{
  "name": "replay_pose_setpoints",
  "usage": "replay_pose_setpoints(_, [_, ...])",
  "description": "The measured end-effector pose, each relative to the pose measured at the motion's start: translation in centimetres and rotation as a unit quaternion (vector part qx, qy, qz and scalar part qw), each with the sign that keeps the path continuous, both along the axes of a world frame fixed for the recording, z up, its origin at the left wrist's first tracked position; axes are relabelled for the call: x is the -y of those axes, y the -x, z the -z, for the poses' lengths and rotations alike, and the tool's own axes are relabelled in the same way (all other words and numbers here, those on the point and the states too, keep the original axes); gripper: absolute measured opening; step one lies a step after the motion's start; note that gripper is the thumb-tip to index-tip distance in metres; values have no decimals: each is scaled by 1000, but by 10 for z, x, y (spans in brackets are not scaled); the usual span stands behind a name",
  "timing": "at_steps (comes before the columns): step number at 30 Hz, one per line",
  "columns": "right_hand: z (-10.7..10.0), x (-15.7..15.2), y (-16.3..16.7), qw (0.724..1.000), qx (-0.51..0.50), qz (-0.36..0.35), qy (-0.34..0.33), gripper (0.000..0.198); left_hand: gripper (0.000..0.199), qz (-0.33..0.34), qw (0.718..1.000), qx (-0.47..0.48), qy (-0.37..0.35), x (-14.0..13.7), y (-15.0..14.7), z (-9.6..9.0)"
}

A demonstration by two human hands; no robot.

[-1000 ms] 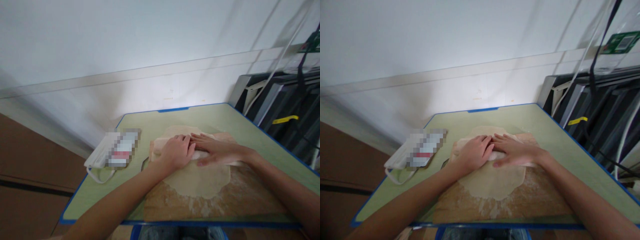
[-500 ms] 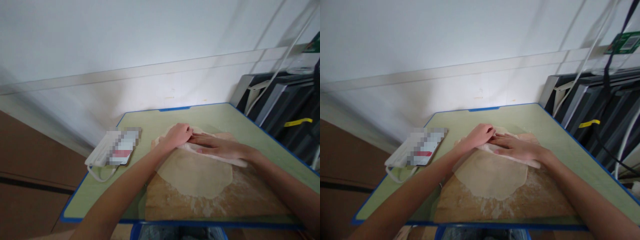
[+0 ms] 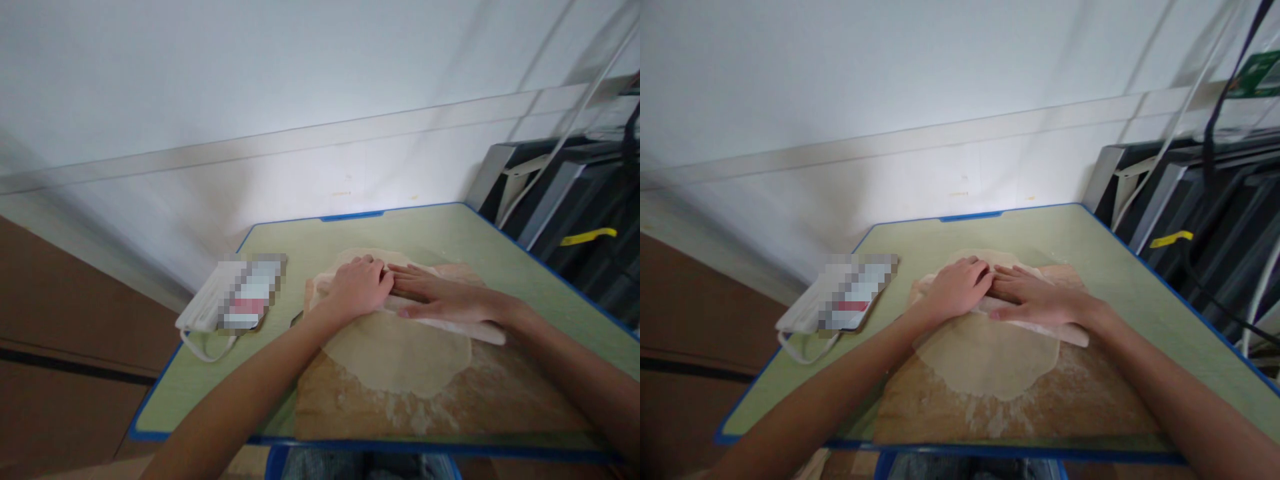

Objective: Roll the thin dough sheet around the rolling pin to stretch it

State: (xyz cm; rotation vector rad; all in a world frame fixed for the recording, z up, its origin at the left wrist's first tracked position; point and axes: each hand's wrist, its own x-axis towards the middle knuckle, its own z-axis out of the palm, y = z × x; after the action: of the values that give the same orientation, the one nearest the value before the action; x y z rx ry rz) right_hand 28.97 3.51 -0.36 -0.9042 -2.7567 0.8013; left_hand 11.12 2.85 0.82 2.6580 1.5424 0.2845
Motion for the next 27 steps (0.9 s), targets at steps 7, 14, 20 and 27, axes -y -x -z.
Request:
replay_pose_setpoints(7, [-1, -3, -3, 999, -35, 7, 16, 55, 29, -8, 999, 10, 34, -39, -7, 5])
replay_pose_setpoints(14, [-2, -2, -2, 999, -46, -3, 10, 54, 29, -8, 1000, 9, 28, -38, -6, 6])
replay_pose_setpoints(20, [1, -1, -1, 1000, -21, -8, 5, 62, 36, -22, 1000, -3, -12, -7, -1, 0])
replay_pose_setpoints(27, [-1, -2, -1, 999, -31, -9, 6, 63, 33, -31, 999, -9, -17, -5, -3, 1])
